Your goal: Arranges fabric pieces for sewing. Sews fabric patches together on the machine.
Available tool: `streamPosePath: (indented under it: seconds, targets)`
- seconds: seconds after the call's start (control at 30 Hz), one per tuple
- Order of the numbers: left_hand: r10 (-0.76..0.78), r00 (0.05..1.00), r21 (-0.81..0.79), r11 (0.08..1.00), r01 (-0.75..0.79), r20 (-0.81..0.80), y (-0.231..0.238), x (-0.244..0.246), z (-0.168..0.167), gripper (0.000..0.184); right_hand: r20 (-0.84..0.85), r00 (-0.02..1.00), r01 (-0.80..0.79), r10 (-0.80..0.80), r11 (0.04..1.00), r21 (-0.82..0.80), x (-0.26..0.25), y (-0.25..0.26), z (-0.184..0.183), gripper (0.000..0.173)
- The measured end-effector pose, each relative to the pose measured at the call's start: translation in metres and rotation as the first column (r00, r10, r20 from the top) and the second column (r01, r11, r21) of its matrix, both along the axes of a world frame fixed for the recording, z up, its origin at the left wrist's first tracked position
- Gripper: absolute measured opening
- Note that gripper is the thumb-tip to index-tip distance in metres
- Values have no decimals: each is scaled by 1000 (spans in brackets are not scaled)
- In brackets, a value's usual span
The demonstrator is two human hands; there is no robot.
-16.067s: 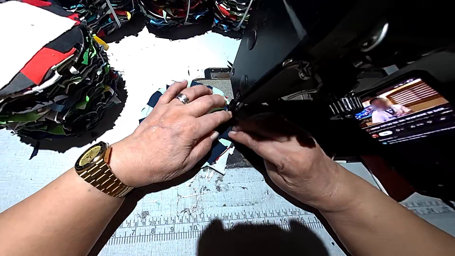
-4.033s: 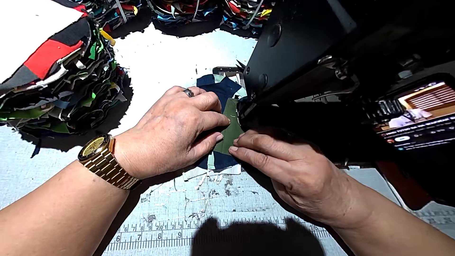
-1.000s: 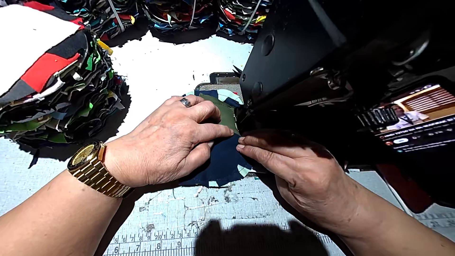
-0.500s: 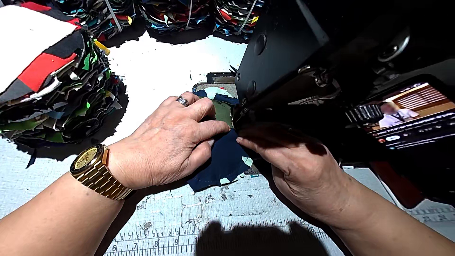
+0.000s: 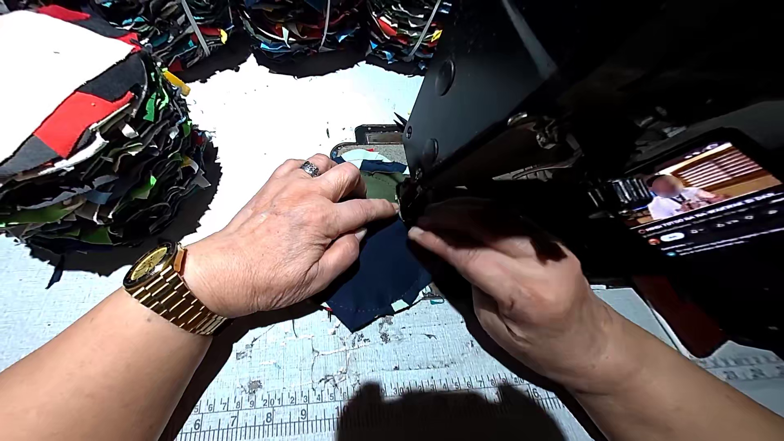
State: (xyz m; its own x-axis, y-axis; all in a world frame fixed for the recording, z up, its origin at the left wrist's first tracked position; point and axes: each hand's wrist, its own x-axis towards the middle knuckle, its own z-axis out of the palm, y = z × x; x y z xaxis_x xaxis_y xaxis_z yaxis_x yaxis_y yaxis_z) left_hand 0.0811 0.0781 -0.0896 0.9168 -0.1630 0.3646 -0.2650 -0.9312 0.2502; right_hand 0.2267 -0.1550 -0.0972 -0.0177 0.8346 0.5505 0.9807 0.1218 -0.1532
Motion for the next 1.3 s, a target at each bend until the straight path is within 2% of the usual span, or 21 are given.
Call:
streamPosePath:
  seconds: [0.1,0.3,0.8,0.93,1.1,1.3]
  targets:
    - [-27,999,2,1000,27,34,3,0,1,45,1,996,-85,85,996,-40,-2,0,-5,32]
    - [-125,992,-100,988,122,-31,14,2,-7,40,9,997,-77,77,995,-59,-2,0,-5,33]
    - [-85,995,-29,996,84,-53,16,2,-4,43,-2,999,-37,37,998,-44,6,-1,-3,29]
    - [-72,996,-29,997,71,-57,15,1,-4,43,-8,998,-66,66,998,5,3,-1,-3,29]
    - [-67,995,-28,998,65,-68,15,1,-4,44,-32,991,-129,127,989,-79,-2,-1,-7,34]
    - [-63,995,-22,998,61,-78,14,1,-2,43,-6,993,-116,116,991,-60,-1,-1,-6,32]
